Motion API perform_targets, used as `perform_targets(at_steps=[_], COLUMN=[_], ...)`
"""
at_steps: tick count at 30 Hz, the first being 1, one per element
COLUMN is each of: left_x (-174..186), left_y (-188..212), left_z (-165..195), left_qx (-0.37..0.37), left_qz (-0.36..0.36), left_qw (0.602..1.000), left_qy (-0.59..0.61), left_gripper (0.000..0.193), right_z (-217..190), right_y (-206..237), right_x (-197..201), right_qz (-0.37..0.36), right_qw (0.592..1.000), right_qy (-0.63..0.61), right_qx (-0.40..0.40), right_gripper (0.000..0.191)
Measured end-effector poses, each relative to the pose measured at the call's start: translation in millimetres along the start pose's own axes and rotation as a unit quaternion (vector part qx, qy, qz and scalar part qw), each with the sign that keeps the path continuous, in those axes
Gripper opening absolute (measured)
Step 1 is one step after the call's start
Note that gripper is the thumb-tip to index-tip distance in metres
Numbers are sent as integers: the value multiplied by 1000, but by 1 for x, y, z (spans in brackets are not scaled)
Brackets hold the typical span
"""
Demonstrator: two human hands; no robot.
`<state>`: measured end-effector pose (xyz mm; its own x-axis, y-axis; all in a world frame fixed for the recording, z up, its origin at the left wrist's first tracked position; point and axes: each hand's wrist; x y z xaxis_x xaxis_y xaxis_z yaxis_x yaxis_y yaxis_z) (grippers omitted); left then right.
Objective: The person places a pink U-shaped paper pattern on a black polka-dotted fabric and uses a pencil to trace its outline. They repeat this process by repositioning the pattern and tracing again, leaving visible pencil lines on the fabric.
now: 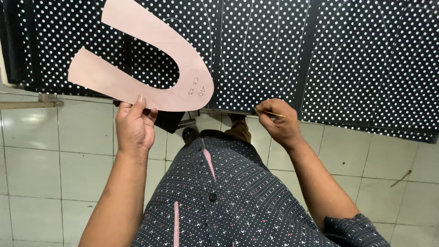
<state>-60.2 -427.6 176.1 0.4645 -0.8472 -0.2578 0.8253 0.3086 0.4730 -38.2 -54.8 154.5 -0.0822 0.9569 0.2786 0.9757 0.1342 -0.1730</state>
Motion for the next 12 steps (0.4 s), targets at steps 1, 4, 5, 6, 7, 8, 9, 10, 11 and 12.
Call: perform_targets(at_steps=[1, 4, 5, 6, 7, 8, 9, 10, 11, 12], left_x=[0, -1, -2, -2, -4, -5, -5, -4, -4, -3], left_y=[1, 2, 2, 2, 1, 1, 1, 1, 1, 1], left_z=[0, 1, 0, 0, -1, -1, -2, -2, -2, -3], left_qx=[0, 1, 2, 3, 1, 0, -1, -2, -3, -3], left_qz=[-1, -2, 0, 3, 3, 4, 5, 2, 0, -3], left_qw=[1000, 1000, 1000, 1000, 1000, 1000, 1000, 1000, 1000, 1000], left_qy=[1, 3, 3, 3, 2, 1, 0, 1, 1, 2], left_gripper=[16, 16, 16, 15, 15, 15, 14, 15, 15, 15], right_z=[-1, -4, -4, -5, -5, -5, -5, -6, -6, -6], right_y=[-1, -2, -3, -3, -4, -4, -4, -4, -3, -3], right_x=[0, 1, 3, 2, 3, 3, 4, 4, 4, 4], right_qz=[0, -7, -11, -8, -5, -3, -2, -1, -1, 0], right_qw=[1000, 1000, 1000, 999, 999, 999, 999, 999, 999, 999], right_qy=[5, 21, 26, 30, 33, 37, 36, 35, 34, 31], right_qx=[2, 10, 12, 7, 3, -2, 1, 3, 6, 9], right_gripper=[14, 14, 13, 13, 13, 14, 14, 14, 14, 15])
Point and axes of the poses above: each hand's wrist, its own y-axis away from the middle knuckle, its own x-axis out of the back of the hand, z = x × y, and after that the axes turned 8 degrees about -y, right-handed
